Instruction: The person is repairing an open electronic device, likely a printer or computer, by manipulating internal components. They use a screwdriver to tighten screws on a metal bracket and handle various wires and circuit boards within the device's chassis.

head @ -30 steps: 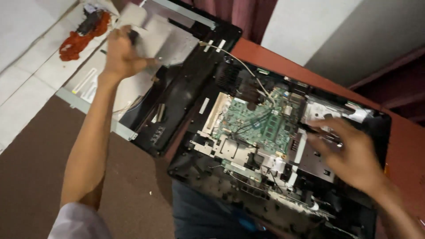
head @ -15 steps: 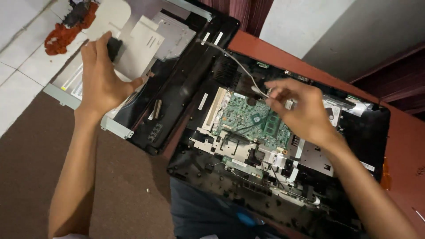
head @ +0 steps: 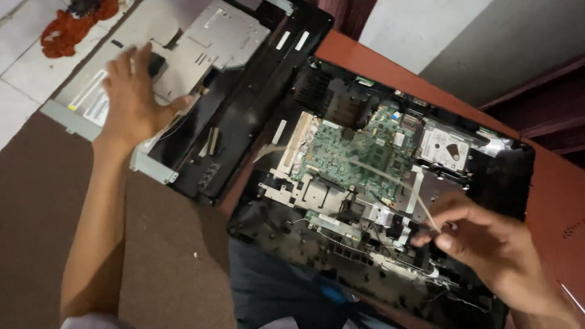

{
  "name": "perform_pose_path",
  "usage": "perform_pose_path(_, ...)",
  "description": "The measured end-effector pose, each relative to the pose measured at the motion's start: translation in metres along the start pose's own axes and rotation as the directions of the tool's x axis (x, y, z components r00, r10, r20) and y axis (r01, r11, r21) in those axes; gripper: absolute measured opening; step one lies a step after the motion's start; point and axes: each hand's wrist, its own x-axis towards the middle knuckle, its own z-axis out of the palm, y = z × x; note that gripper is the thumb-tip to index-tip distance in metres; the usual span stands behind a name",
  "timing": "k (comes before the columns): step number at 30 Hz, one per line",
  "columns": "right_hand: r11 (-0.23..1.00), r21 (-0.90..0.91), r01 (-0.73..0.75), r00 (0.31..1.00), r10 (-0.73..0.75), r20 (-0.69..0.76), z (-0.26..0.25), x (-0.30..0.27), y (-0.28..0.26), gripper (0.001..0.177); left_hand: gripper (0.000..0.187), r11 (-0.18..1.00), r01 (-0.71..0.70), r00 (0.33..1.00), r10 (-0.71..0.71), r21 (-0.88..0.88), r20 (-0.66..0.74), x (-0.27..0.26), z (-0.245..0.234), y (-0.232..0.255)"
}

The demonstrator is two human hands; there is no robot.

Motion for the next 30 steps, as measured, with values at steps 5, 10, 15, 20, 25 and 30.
perform_pose_path(5,0.975,0.220,0.044,0.999,-0.047,0.010,0.014,-0.004,-0.003,0.021,0.083,0.888,-0.247,0.967,0.251,-0.388,-0.041,-0.002,-0.041,0.151)
perform_pose_path(10,0.946,0.316,0.067,0.995,-0.087,0.050,0.020,-0.002,-0.003,0.034,0.069,0.716,-0.588,0.730,0.670,-0.376,0.135,-0.018,0.003,0.220)
perform_pose_path(15,0.916,0.400,-0.027,0.996,0.060,-0.071,0.012,-0.001,0.021,0.024,0.014,0.295,-0.106,0.832,0.550,-0.950,0.078,-0.048,-0.058,0.224)
perform_pose_path(20,0.873,0.482,0.076,0.967,0.052,-0.247,0.016,0.019,0.013,0.021,0.051,0.510,-0.251,0.802,0.586,-0.823,0.118,-0.104,-0.113,0.199)
perform_pose_path(25,0.892,0.422,0.159,0.959,-0.240,0.147,0.025,0.014,-0.011,0.015,0.024,0.776,-0.044,0.349,0.602,-0.629,0.718,-0.126,-0.094,0.160)
perform_pose_path(30,0.935,0.354,-0.008,0.964,-0.088,0.253,0.038,0.005,-0.035,0.013,0.047,0.877,0.112,0.279,0.424,-0.468,0.861,-0.114,-0.085,0.169)
